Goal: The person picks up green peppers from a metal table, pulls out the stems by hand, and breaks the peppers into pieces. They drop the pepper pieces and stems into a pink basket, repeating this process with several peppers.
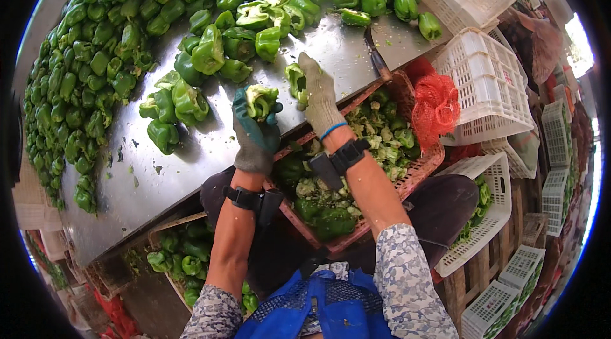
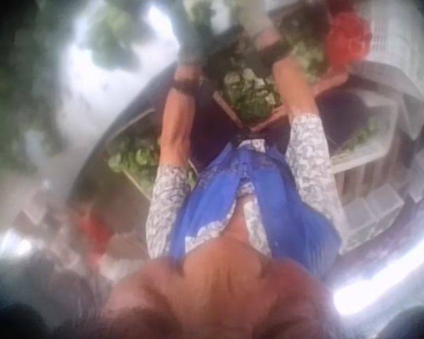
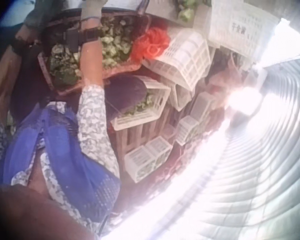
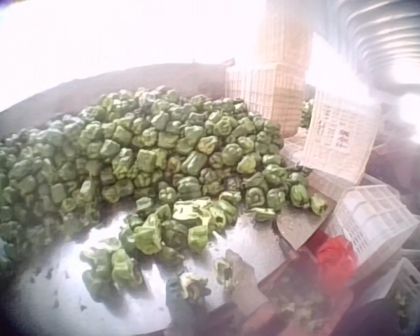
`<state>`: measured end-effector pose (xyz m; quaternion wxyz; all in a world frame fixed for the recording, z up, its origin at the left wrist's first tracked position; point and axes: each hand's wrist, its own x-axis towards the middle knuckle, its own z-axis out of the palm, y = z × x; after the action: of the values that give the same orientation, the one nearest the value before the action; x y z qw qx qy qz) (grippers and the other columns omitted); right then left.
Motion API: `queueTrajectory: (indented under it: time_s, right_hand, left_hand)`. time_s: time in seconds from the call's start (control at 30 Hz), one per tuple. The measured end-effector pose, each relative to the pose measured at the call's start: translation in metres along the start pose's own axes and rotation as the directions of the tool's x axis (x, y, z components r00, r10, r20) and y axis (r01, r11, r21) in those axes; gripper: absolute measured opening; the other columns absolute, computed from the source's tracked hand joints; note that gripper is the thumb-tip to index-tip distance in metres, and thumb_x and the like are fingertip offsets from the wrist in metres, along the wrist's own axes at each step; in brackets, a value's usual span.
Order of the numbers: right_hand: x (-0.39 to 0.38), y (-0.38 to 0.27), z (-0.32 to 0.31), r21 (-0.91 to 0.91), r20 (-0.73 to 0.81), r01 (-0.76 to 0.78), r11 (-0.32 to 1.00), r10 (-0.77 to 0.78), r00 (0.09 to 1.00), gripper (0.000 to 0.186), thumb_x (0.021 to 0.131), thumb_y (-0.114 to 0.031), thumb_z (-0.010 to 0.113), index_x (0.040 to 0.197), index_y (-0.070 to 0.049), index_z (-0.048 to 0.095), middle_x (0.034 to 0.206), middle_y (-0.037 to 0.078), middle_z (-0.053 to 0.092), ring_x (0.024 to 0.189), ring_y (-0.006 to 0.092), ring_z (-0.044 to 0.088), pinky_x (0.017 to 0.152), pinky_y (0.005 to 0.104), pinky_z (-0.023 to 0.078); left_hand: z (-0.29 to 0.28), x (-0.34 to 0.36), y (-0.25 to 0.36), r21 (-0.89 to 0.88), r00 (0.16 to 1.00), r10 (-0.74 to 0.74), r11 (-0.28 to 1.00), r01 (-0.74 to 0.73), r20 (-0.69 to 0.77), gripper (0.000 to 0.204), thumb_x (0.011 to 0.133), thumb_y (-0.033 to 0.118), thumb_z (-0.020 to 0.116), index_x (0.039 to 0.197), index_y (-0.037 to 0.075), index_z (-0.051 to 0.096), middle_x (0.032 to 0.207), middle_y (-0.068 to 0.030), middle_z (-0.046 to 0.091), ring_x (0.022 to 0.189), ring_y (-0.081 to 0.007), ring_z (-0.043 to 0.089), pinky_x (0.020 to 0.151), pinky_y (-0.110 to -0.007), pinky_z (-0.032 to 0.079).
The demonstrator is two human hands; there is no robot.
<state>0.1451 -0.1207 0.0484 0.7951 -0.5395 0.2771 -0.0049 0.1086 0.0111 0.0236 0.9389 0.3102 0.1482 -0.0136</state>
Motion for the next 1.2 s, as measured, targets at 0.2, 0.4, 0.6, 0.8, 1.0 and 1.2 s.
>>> queueTrajectory:
  time_s: [0.2,0.4,0.6,0.8,1.0,1.2]
  right_hand:
    - [0.008,-0.01,-0.016,-0.795,0.326,0.488,0.361,-0.424,0.845,0.058,0.096,-0.046,0.06,0.142,-0.012,0.05,0.13,0.017,0.064,0.12,0.0334,0.063,0.096,0.0413,0.052]
    - [-0.033,0.009,-0.018,-0.48,0.558,0.645,0.595,-0.361,0.748,0.046,0.1,-0.039,0.058,0.136,-0.012,0.053,0.117,0.015,0.066,0.104,0.0275,0.067,0.087,0.0384,0.053]
    - [-0.024,0.017,-0.014,-0.43,0.636,0.802,0.414,-0.492,0.595,0.032,0.1,-0.033,0.06,0.122,-0.009,0.056,0.107,0.017,0.066,0.089,0.0353,0.067,0.076,0.0404,0.054]
    - [0.012,0.058,-0.024,-0.53,0.489,0.837,0.14,-0.755,0.436,0.021,0.1,-0.026,0.059,0.101,-0.004,0.058,0.089,0.019,0.065,0.08,0.0397,0.064,0.069,0.0439,0.051]
    - [0.0,0.042,-0.028,-0.541,0.267,0.598,0.591,-0.553,0.789,0.036,0.101,-0.026,0.054,0.086,0.007,0.055,0.076,0.02,0.063,0.067,0.033,0.052,0.068,0.0406,0.046]
    - [0.0,0.011,-0.03,-0.559,0.286,0.496,0.664,-0.407,0.868,0.033,0.101,-0.025,0.051,0.109,0.003,0.066,0.082,0.01,0.068,0.078,0.0151,0.058,0.075,0.0295,0.049]
  left_hand:
    - [-0.011,0.009,0.009,0.03,0.979,-0.205,0.978,0.205,-0.003,0.044,0.1,0.053,0.05,0.117,0.013,0.058,0.099,-0.0094,0.067,0.072,-0.0224,0.067,0.046,-0.022,0.046]
    - [-0.003,0.002,0.012,-0.034,0.963,-0.225,0.972,0.232,0.151,0.042,0.103,0.049,0.048,0.121,0.011,0.055,0.103,-0.006,0.065,0.079,-0.0173,0.065,0.057,-0.019,0.048]
    - [-0.005,-0.013,0.019,0.158,0.94,-0.253,0.962,0.221,0.229,0.036,0.106,0.043,0.045,0.124,0.012,0.052,0.095,0.0,0.061,0.073,-0.0076,0.059,0.049,-0.017,0.042]
    - [0.017,-0.01,0.003,0.144,0.937,-0.348,0.929,0.34,0.037,0.033,0.107,0.041,0.044,0.119,0.011,0.055,0.097,0.0002,0.062,0.071,-0.0055,0.059,0.046,-0.019,0.042]
    - [0.008,-0.011,-0.009,0.258,0.955,-0.275,0.936,0.239,0.114,0.041,0.104,0.049,0.047,0.116,0.011,0.059,0.088,-0.0043,0.066,0.056,-0.0092,0.056,0.04,-0.021,0.039]
    - [-0.002,-0.006,-0.016,0.175,0.876,-0.39,0.919,0.353,0.283,0.043,0.103,0.051,0.046,0.113,0.011,0.057,0.091,-0.0089,0.065,0.066,-0.0155,0.062,0.041,-0.02,0.041]
